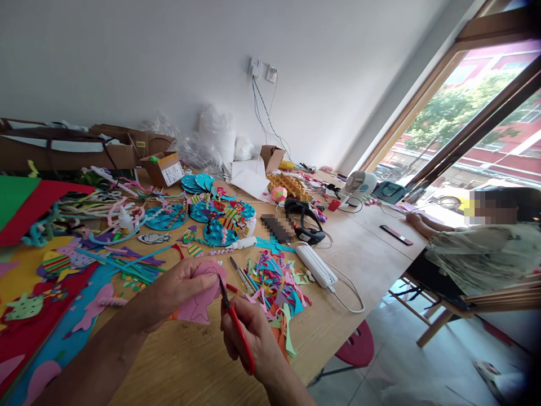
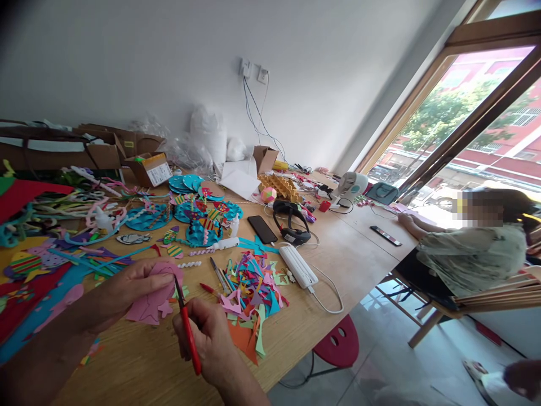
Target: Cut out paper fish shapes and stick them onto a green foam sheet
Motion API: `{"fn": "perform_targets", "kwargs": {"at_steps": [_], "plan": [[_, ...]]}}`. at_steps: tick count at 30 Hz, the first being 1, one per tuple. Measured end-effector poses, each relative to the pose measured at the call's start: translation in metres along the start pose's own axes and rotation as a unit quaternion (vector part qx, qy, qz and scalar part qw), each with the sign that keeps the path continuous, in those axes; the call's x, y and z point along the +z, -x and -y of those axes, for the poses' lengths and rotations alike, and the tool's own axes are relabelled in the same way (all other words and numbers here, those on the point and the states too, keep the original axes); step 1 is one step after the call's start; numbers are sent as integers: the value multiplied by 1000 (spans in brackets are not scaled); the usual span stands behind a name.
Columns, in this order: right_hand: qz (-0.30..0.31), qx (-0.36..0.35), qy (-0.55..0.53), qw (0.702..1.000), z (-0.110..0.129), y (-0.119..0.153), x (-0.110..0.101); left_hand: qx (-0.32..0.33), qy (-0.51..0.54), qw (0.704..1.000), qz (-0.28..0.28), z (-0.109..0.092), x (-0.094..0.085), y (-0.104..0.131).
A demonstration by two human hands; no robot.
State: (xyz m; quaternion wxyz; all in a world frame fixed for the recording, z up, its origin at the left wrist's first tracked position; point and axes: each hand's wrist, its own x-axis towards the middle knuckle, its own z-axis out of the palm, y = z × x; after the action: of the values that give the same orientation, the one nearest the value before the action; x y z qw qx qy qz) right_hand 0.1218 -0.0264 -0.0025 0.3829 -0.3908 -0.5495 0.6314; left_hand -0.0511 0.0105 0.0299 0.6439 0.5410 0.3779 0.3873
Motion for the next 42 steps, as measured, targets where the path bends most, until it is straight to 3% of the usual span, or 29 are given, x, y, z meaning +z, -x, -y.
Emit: {"fn": "perform_targets", "kwargs": {"at_steps": [7,22,42], "plan": [[2,-17,37,999,-2,2,-2,-23,-28,999,28,0,-6,0],[-8,-7,19,1000,-2,1,-2,5,-26,1000,-5,0,-3,-1],[-3,-48,63,997,1,1,1,-18,-15,999,26,-5,-1,1]]}}
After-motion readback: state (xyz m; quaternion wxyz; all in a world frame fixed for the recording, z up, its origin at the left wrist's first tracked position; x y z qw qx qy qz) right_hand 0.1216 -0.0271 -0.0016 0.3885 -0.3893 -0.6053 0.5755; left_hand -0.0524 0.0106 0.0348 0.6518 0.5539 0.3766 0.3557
